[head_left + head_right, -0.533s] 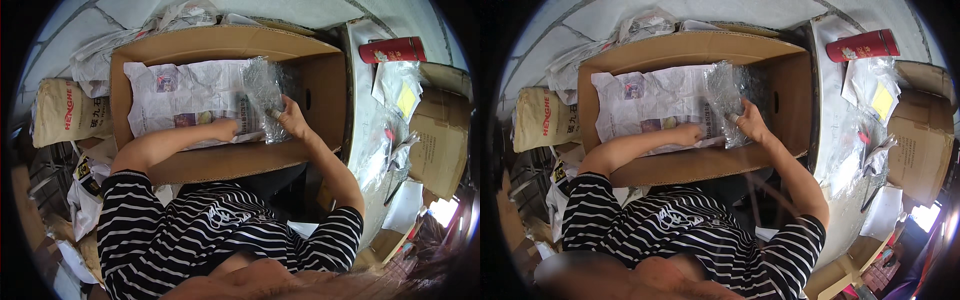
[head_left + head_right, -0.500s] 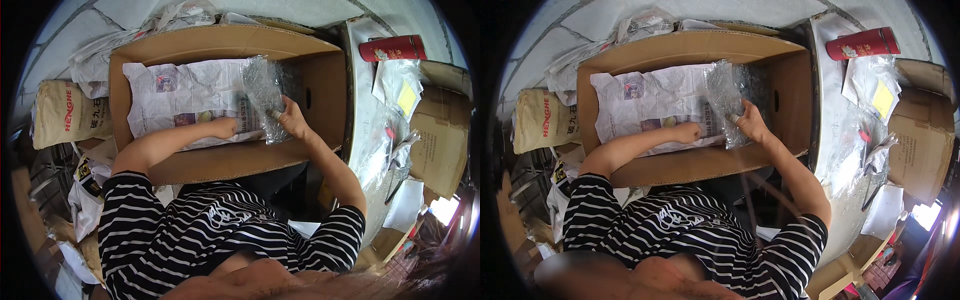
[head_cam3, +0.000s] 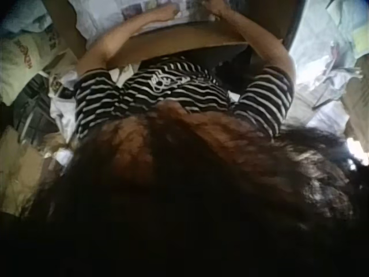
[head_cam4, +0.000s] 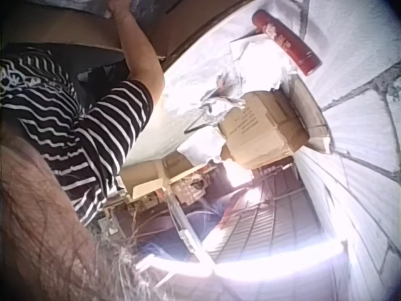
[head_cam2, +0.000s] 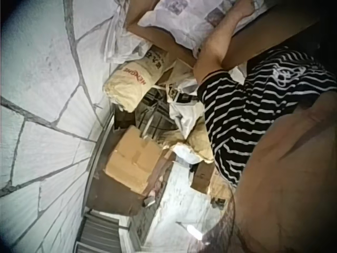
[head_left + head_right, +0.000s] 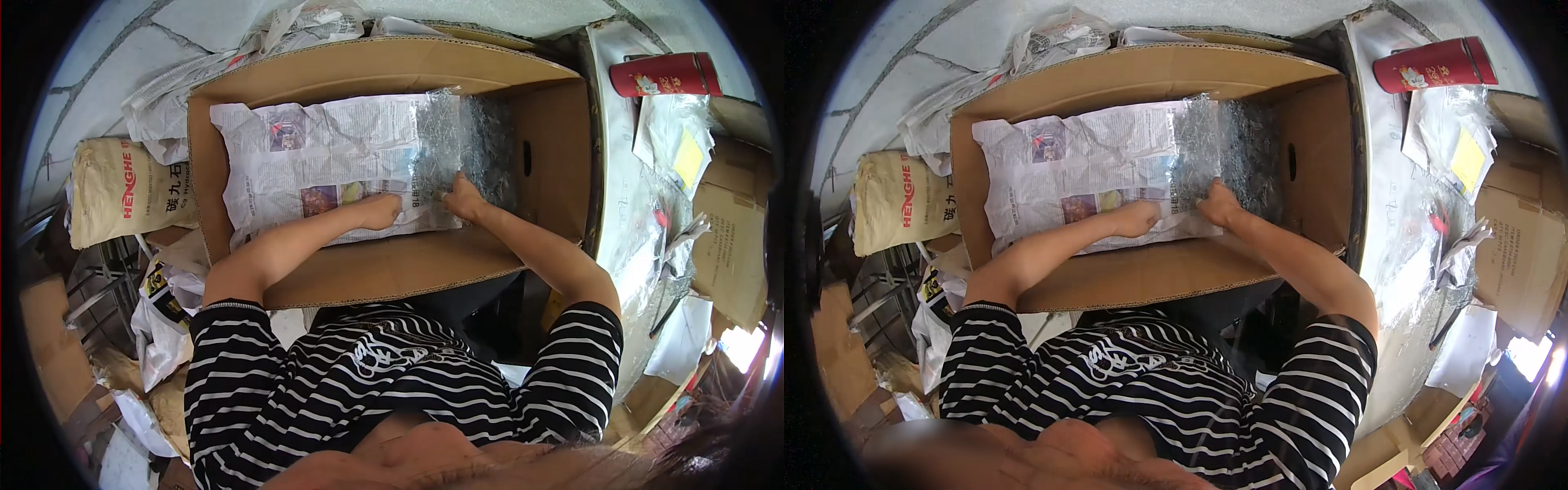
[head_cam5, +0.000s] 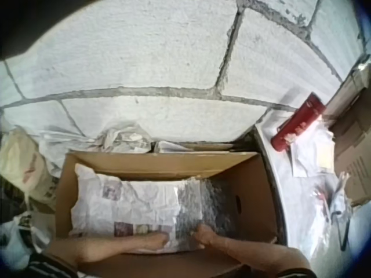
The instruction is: Packaging small metal parts into plastic bags and placing them into a lined cardboard box.
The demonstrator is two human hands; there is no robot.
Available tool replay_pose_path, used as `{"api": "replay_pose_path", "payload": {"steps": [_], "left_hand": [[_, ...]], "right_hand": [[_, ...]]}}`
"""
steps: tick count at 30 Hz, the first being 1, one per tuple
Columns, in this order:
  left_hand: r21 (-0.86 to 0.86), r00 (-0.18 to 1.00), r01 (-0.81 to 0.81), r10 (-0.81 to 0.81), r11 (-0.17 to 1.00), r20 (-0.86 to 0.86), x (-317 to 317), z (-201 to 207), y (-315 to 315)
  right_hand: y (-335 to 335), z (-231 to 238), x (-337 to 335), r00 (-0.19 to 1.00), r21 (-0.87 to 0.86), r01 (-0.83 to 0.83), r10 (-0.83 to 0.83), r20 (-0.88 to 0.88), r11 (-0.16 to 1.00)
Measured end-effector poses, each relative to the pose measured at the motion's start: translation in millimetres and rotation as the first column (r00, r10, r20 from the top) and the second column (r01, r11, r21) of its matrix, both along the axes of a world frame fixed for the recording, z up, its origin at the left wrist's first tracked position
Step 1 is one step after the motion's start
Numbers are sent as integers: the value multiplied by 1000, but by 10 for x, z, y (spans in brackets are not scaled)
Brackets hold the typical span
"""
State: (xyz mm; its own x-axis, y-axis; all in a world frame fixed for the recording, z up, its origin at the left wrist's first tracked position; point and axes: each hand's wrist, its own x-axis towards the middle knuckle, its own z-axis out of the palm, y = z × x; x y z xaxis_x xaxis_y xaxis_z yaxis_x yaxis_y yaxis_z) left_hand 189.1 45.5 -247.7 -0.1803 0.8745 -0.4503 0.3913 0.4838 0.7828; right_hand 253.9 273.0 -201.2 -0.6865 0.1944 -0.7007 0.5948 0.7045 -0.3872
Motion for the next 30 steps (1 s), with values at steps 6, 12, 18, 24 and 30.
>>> {"api": "replay_pose_path", "payload": {"steps": [6, 12, 18, 24, 30], "left_hand": [[-217, 956, 75, -132, 973, -262, -81, 577, 183], [0, 951, -81, 78, 997, -298, -170, 743, 381], [-74, 940, -110, 80, 991, -332, -160, 713, 395], [8, 947, -92, 90, 996, -308, -185, 845, 500], [319, 979, -84, 137, 944, -148, -279, 718, 425]], "right_hand": [[41, 216, -179, 966, 15, -229, 225, 126, 973], [287, 377, -402, 907, -120, -236, 263, 328, 964], [276, 782, -429, 939, -2, -310, 306, 155, 951], [463, 1409, -109, 841, 478, -37, 285, -459, 878], [324, 2203, 830, 558, 383, 246, 194, -807, 890]]}}
